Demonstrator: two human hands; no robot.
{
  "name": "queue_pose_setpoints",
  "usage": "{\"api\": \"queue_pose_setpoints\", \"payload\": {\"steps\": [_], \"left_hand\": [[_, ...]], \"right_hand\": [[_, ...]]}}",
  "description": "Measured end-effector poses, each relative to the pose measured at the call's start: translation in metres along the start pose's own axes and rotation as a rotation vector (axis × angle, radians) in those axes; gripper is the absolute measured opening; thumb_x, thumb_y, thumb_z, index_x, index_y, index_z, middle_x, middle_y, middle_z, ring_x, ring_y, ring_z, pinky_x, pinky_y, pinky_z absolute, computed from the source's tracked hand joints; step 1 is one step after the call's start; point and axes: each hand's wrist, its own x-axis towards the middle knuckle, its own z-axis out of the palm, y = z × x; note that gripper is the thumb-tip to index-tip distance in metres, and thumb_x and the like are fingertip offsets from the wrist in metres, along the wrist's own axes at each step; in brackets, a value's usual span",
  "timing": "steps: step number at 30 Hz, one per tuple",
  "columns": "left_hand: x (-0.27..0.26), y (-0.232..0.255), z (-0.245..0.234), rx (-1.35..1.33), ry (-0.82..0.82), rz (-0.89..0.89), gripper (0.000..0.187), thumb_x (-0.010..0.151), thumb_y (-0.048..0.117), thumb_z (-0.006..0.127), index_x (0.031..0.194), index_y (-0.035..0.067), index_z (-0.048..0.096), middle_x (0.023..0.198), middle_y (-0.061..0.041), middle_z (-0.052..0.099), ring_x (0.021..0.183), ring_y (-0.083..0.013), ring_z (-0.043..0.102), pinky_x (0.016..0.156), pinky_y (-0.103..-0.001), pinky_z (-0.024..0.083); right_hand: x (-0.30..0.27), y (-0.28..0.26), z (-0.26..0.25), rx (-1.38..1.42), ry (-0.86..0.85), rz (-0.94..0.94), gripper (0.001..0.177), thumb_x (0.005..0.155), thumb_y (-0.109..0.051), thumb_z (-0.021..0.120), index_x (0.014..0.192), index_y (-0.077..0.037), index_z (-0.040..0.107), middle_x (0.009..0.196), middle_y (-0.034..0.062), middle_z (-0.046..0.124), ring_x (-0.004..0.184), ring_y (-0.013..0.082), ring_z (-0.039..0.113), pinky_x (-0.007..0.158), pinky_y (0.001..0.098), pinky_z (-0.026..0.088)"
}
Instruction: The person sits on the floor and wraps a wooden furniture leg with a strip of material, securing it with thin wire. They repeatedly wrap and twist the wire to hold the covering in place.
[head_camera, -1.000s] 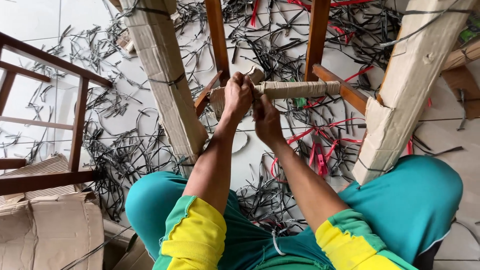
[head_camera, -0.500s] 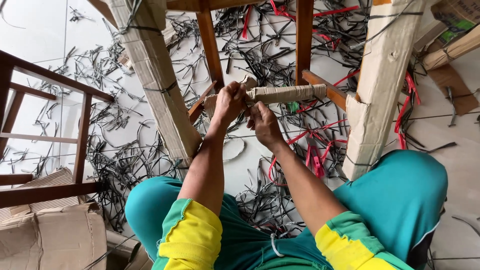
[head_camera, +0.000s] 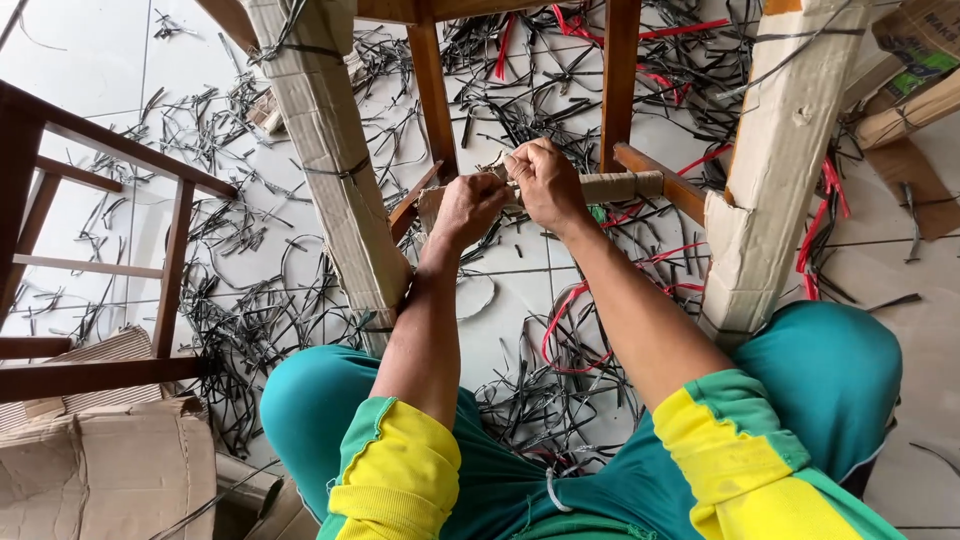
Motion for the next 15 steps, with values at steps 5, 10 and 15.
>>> {"api": "queue_pose_setpoints", "payload": {"steps": [5,10,15], "left_hand": [[-0.004,0.005,-0.006,0.017,0.033,0.044,0.028,0.092,0.034,0.067,0.099,0.01,0.078,0.085,-0.016,0.074,0.092,-0.0418,0.072,0.083,-0.054,0.054],[-0.004,0.003,-0.005,-0.029,0.036,0.052,0.031,0.093,0.037,0.068,0.102,0.01,0.078,0.088,-0.014,0.075,0.094,-0.038,0.072,0.085,-0.053,0.054],[-0.004,-0.002,-0.002,-0.137,0.018,0.027,0.032,0.093,0.037,0.073,0.105,0.007,0.079,0.082,-0.015,0.073,0.086,-0.0291,0.071,0.08,-0.048,0.054]], "right_hand": [[-0.018,-0.036,-0.022,0.278,-0.075,0.175,0.029,0.111,-0.028,0.05,0.111,-0.008,0.071,0.092,0.0121,0.071,0.075,0.0201,0.07,0.063,0.0305,0.06],[-0.019,-0.01,-0.007,0.151,-0.113,0.076,0.019,0.103,-0.009,0.064,0.118,-0.007,0.075,0.108,0.0187,0.073,0.095,0.0334,0.073,0.077,0.0423,0.062],[-0.018,0.004,0.002,-0.049,-0.1,0.003,0.012,0.101,-0.015,0.066,0.097,-0.009,0.075,0.087,0.0166,0.071,0.09,0.0391,0.071,0.082,0.0479,0.056]]}}
